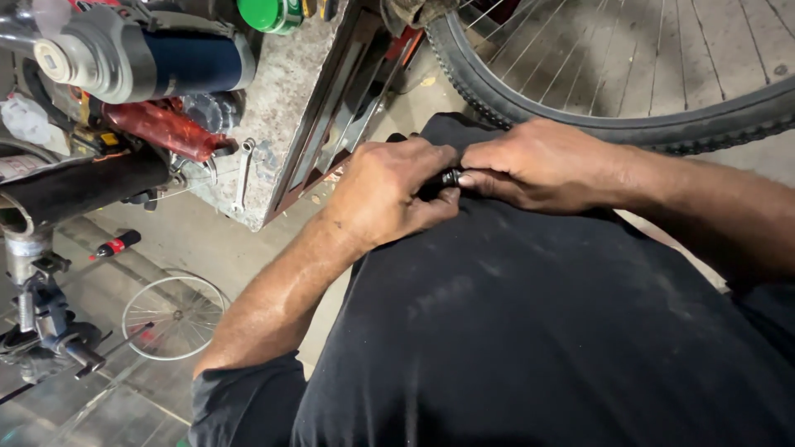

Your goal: The person works on a bicycle wheel hub, using a hammer and a small metal rod to tap a component. They then use pliers to manipulate a small part and insert it into the hub. Finally, they use a screwdriver to adjust the hub on the wheel.

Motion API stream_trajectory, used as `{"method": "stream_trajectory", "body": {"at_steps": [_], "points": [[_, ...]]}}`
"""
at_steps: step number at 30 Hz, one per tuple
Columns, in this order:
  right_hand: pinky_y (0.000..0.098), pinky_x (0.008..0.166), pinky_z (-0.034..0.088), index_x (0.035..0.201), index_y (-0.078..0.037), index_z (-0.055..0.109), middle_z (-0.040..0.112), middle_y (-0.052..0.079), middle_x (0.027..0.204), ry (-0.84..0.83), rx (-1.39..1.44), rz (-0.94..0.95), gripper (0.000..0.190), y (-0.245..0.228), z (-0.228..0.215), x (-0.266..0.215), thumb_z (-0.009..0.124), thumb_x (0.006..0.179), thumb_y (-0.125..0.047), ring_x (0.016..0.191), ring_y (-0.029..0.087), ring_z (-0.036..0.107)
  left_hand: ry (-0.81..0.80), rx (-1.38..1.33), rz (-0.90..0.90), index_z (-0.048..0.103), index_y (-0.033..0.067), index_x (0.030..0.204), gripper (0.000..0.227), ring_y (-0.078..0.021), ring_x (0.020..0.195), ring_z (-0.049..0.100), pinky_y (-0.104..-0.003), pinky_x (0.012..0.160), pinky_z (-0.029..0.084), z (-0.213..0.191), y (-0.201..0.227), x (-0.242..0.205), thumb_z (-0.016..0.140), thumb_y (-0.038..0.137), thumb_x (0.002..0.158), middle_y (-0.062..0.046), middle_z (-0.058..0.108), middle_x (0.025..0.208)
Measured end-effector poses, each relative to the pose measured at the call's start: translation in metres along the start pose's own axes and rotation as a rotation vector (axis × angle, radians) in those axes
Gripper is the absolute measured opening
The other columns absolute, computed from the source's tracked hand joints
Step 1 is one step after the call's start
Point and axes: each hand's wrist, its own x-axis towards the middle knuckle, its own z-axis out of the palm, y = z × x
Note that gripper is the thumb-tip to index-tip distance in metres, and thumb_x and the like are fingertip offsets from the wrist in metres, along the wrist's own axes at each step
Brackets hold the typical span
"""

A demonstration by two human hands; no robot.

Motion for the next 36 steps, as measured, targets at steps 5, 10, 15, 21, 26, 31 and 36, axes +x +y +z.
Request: {"method": "stream_trajectory", "body": {"at_steps": [5,10,15,21,26,31,36], "points": [[0.0594,0.071,0.058,0.112,-0.025,0.072,0.079,0.015,0.085,0.027,0.078,-0.009,0.024,0.005,0.005,-0.001,0.057,0.103,-0.041,0.087,0.048,0.071,0.028,-0.080,0.032,0.074,0.0025,0.108,0.027,-0.0383,0.075,0.075,-0.045,0.062,0.062,0.004,-0.005,-0.005,0.081,0.013,0.084,-0.014,0.070,0.083],[0.0525,0.065,0.060,0.113,-0.026,0.075,0.077,0.012,0.072,0.074,0.126,-0.041,0.023,0.008,0.010,-0.001,0.057,0.103,-0.036,0.076,0.044,0.074,0.046,-0.102,0.048,0.074,-0.0007,0.106,0.027,-0.0401,0.072,0.074,-0.046,0.059,0.062,0.005,-0.005,-0.005,0.082,0.011,0.083,-0.017,0.070,0.081],[0.0511,0.067,0.060,0.109,-0.023,0.074,0.078,0.012,0.078,0.054,0.142,-0.021,0.022,0.015,0.010,0.001,0.058,0.103,-0.037,0.079,0.042,0.075,0.035,-0.176,0.003,0.074,-0.0010,0.110,0.029,-0.0415,0.078,0.075,-0.047,0.064,0.063,0.006,-0.006,-0.004,0.083,0.012,0.085,-0.018,0.072,0.086],[0.0579,0.067,0.057,0.109,-0.012,0.071,0.076,0.022,0.079,0.154,0.074,-0.019,0.025,-0.006,-0.019,-0.006,0.069,0.096,-0.034,0.078,0.050,0.073,0.035,-0.333,-0.114,0.075,-0.0005,0.113,0.028,-0.0424,0.089,0.078,-0.044,0.072,0.062,-0.010,-0.008,0.002,0.083,0.010,0.088,-0.020,0.077,0.093],[0.0508,0.067,0.059,0.098,-0.014,0.074,0.076,0.017,0.072,0.155,0.067,0.021,0.024,-0.009,-0.029,-0.010,0.064,0.101,-0.036,0.074,0.043,0.074,0.065,-0.373,-0.199,0.073,0.0014,0.125,0.044,-0.0344,0.098,0.079,-0.041,0.079,0.063,-0.009,-0.004,-0.001,0.090,0.014,0.087,-0.018,0.078,0.101],[0.0514,0.066,0.058,0.089,-0.010,0.073,0.078,0.019,0.073,0.098,0.171,0.070,0.030,-0.013,-0.037,-0.012,0.058,0.101,-0.034,0.071,0.042,0.076,0.095,-0.366,-0.214,0.076,0.0009,0.115,0.028,-0.0387,0.097,0.079,-0.043,0.079,0.063,-0.009,0.002,0.003,0.087,0.013,0.091,-0.020,0.079,0.101],[0.0534,0.071,0.059,0.103,-0.016,0.075,0.079,0.015,0.083,0.156,0.090,-0.061,0.024,0.002,-0.028,-0.012,0.068,0.097,-0.039,0.084,0.042,0.076,0.093,-0.341,-0.219,0.076,0.0003,0.116,0.030,-0.0397,0.097,0.078,-0.043,0.079,0.063,-0.006,0.009,0.007,0.087,0.012,0.091,-0.020,0.079,0.102]]}}
